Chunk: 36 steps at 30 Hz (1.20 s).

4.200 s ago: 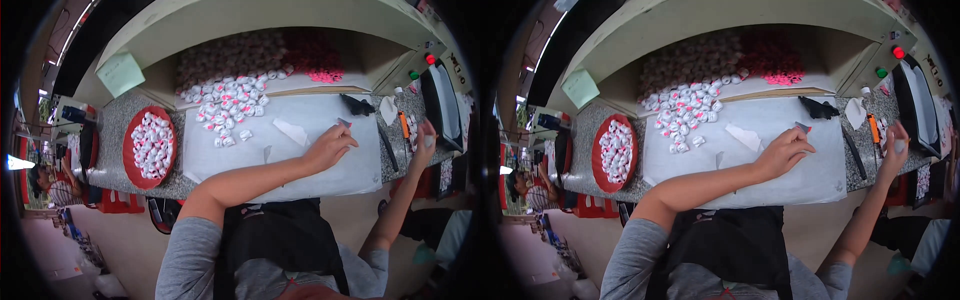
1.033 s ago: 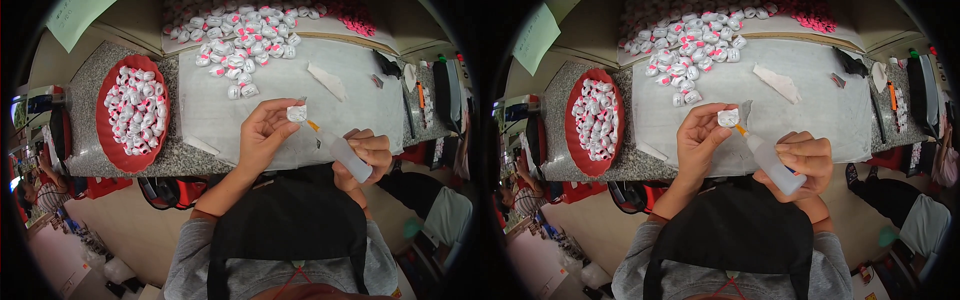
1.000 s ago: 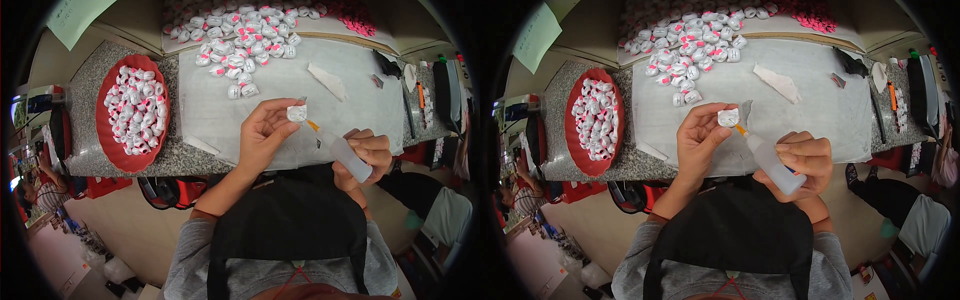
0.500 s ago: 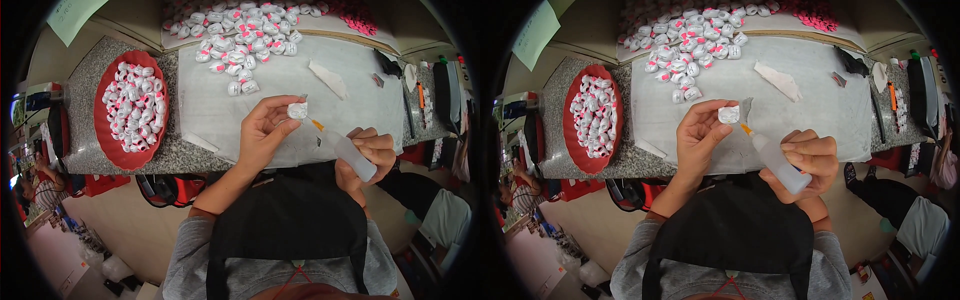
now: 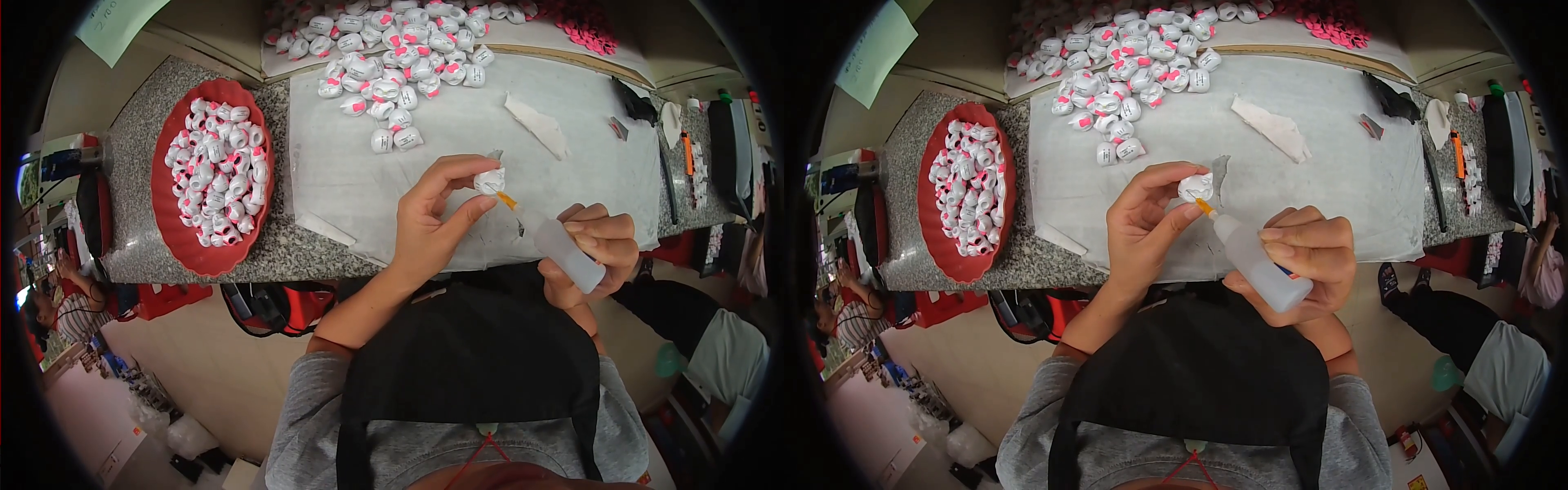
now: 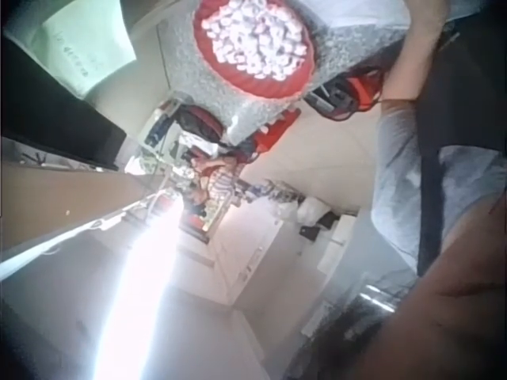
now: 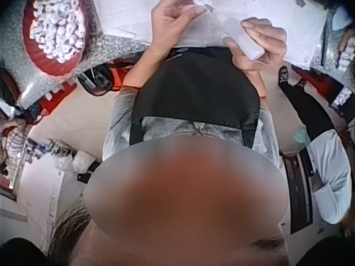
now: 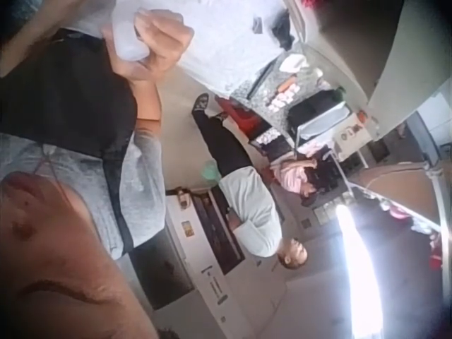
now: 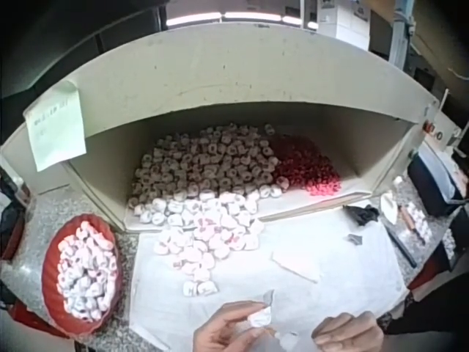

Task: Applying glue to small toy components and assembling them at a factory workstation.

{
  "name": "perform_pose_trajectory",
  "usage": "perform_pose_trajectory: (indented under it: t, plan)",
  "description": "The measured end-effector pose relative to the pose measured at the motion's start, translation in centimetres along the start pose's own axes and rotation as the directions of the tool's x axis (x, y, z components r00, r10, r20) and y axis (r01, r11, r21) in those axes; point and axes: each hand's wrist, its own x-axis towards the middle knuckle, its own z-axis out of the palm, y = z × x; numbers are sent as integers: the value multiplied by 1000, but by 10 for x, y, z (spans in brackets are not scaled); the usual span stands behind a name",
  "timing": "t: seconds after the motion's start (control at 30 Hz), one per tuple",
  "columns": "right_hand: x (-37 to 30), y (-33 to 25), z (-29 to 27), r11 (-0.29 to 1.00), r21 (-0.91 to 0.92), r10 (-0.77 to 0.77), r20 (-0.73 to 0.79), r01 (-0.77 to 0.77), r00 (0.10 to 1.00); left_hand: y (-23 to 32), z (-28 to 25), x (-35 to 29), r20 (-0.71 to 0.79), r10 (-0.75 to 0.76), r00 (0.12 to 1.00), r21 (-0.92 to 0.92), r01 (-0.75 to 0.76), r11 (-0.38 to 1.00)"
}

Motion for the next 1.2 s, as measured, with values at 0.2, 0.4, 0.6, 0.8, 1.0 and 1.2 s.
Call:
perform_pose_trajectory:
  t: [0.2, 0.4, 0.6, 0.8, 1.0, 1.2]
  plan:
    - [0, -2, -1, 1000, 9, 26, 20, -26, 999, 0, -1, -1, 13, 35, 999, 100, -36, 994]
    - [1, -3, -3, 999, -12, 34, -2, -34, 999, -2, 0, 0, 4, 64, 998, 145, -64, 987]
    - [4, 4, -16, 987, -74, 140, -24, -142, 990, 4, 2, -1, -87, -32, 996, -35, 29, 999]
    - [49, 23, -48, 884, 92, 460, 2, -458, 888, 3, -3, 1, -178, -80, 981, -221, 39, 974]
    - [112, 95, -70, 797, -283, 580, 114, -533, 807, 7, 0, 0, -163, -79, 983, -239, 38, 970]
    - [132, 164, -65, 336, -938, 294, 189, 84, 937, 2, 0, -1, -157, -72, 985, -217, 37, 975]
